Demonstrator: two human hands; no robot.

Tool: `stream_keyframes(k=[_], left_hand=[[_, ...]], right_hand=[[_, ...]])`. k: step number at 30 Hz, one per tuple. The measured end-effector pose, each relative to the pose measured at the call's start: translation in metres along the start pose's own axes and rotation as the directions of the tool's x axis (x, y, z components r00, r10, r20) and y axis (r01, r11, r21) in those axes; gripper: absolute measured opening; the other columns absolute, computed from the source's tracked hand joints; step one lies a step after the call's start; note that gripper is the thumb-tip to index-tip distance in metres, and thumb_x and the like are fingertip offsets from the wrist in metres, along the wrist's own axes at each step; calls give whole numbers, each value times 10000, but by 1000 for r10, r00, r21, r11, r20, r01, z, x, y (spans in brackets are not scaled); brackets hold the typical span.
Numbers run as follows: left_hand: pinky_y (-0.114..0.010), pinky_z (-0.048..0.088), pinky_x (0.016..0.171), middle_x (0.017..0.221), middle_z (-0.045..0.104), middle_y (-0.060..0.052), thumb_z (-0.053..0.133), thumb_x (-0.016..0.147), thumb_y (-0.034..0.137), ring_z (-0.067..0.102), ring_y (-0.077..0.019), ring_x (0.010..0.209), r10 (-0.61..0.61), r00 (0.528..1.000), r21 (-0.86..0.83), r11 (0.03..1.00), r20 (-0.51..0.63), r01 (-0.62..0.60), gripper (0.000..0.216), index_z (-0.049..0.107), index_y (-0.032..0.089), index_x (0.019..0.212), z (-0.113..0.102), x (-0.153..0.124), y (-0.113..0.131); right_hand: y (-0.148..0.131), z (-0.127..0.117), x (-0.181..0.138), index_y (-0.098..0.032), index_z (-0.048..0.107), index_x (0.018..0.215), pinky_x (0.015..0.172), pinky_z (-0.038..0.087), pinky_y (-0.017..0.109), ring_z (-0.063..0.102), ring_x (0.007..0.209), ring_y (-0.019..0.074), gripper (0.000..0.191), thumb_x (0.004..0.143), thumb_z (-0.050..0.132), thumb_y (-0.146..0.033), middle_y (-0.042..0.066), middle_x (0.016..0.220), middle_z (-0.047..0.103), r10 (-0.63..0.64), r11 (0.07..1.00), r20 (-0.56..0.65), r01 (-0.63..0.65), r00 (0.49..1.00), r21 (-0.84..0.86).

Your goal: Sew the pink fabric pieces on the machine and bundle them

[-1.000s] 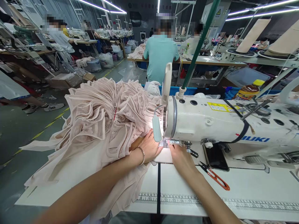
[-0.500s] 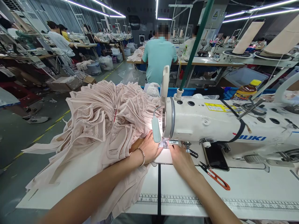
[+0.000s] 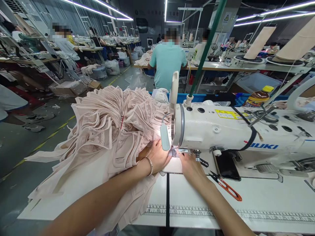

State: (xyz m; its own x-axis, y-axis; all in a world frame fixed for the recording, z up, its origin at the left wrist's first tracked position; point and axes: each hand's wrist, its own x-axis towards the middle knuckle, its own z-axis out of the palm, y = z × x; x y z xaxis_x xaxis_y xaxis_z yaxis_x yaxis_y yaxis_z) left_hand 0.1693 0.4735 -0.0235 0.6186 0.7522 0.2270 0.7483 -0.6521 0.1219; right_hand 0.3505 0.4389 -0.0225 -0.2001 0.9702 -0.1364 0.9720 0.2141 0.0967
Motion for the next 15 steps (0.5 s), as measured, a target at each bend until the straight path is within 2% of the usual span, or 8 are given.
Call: stream_keyframes(k=[2, 4, 6, 8, 10, 12, 15], left_hand=[[-425, 455, 896, 1038, 604, -123, 474, 944, 281, 542, -286, 1042, -25, 1000, 4, 1000, -5, 25, 189, 598, 150, 1002, -2, 0, 2], [-397, 474, 835, 1005, 605, -124, 415, 951, 190, 573, -267, 963, -136, 990, -3, 991, -33, 136, 197, 598, 151, 1013, -1, 1, 3], [-377, 485, 833, 1049, 613, -115, 369, 956, 137, 598, -246, 939, -279, 957, -42, 960, -75, 276, 260, 581, 164, 1103, 2, 6, 0], [-373, 484, 903, 1198, 592, -123, 407, 956, 163, 595, -249, 1044, -351, 932, -82, 935, -96, 344, 296, 536, 166, 1222, 4, 13, -5], [-387, 445, 1014, 1370, 504, -162, 479, 941, 215, 527, -276, 1214, -357, 931, -87, 932, -70, 351, 388, 475, 126, 1318, 3, 22, -9], [-421, 406, 1073, 1436, 437, -218, 517, 928, 234, 446, -316, 1316, -339, 941, -71, 938, 4, 338, 447, 454, 62, 1336, -1, 30, -9], [-429, 438, 1028, 1302, 550, -206, 539, 925, 220, 486, -327, 1268, -221, 970, -72, 971, 104, 229, 271, 582, 73, 1149, -9, 27, 5]], right_hand=[[0, 2, 0, -268, 489, 1444, 877, 427, 414, 624, 886, 252, 705, 813, 343, 11, 94, 865, 649, 17, 1000, -1, -17, 1000, -6], [0, 6, 0, -259, 515, 1420, 877, 422, 416, 629, 885, 251, 665, 834, 333, -3, 92, 860, 660, 24, 999, -28, -24, 999, -24], [2, 13, 2, -235, 532, 1398, 885, 417, 426, 633, 893, 254, 577, 891, 320, -59, 107, 911, 681, 14, 1000, -82, -16, 997, -23], [6, 20, 5, -196, 535, 1382, 892, 422, 423, 638, 922, 257, 485, 963, 295, -158, 126, 993, 696, -10, 999, -111, 15, 994, 38], [10, 26, 9, -158, 524, 1378, 903, 435, 409, 637, 984, 257, 465, 1008, 258, -247, 139, 1070, 697, -50, 989, -108, 64, 993, 134], [12, 29, 11, -130, 513, 1380, 918, 448, 405, 628, 1046, 259, 474, 1018, 240, -269, 146, 1119, 692, -81, 976, -111, 101, 991, 191], [11, 29, 8, -120, 561, 1327, 891, 479, 406, 638, 1027, 271, 453, 1009, 280, -278, 154, 1162, 686, -76, 981, -204, 110, 976, 160]])
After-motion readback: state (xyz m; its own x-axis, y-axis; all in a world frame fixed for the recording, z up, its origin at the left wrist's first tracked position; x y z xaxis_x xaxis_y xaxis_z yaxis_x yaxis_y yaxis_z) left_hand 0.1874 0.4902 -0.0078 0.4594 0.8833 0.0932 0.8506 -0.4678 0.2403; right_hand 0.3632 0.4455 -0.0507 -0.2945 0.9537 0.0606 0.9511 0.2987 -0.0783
